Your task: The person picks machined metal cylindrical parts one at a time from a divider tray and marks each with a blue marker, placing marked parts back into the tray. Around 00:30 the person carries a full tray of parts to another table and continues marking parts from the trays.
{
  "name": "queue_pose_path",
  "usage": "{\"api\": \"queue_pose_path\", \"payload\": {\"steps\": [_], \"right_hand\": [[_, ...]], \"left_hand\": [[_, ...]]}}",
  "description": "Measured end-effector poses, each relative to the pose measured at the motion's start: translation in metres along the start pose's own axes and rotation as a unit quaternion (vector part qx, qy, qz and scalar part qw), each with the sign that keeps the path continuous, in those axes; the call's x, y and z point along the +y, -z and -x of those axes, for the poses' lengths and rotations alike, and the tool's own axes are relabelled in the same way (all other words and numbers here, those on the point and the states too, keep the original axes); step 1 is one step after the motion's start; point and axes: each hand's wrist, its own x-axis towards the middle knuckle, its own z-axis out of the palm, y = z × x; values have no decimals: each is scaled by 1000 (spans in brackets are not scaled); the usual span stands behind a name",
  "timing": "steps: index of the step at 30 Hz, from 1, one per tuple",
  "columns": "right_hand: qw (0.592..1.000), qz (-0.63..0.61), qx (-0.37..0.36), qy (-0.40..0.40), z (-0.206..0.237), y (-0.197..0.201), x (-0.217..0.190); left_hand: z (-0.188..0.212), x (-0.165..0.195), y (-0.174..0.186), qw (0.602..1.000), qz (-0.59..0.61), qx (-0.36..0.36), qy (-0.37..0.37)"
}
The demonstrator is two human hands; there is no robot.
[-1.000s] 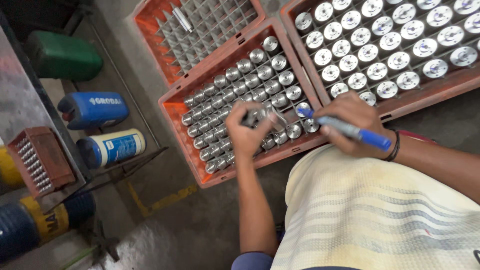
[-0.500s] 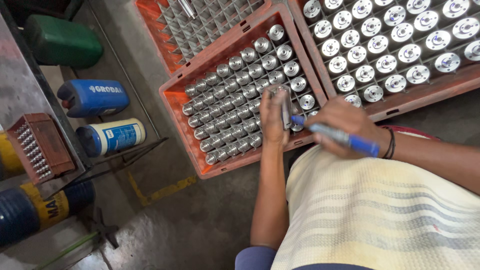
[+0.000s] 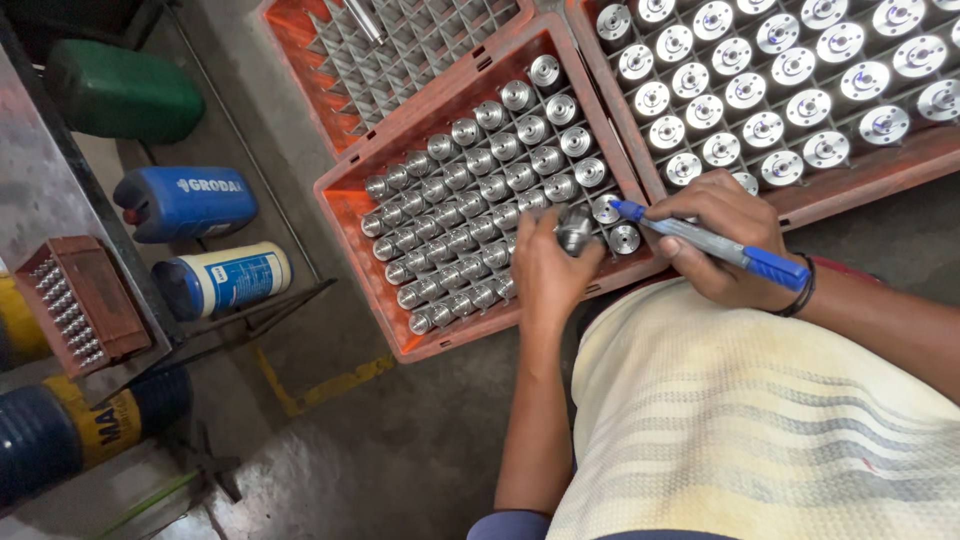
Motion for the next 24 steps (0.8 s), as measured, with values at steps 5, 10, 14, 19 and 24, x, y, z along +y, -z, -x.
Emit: {"api": "queue_pose_path", "payload": {"steps": [5, 10, 14, 19, 24], "right_hand": [[1000, -1, -8, -4, 1, 2, 0], [1000, -15, -5, -12, 1, 5, 1], [1000, 3, 5, 2, 1, 10, -4], [988, 11, -67, 139, -9, -5, 0], [990, -9, -42, 136, -7, -16, 9]], "left_hand": [[-7, 14, -31, 998, -44, 37, -24], [-27, 11, -21, 998, -34, 17, -40], [-35, -15, 11, 988, 80, 31, -131], [-38, -20, -29, 793, 605, -25, 62], [-29, -19, -57, 761, 636, -30, 124]]}}
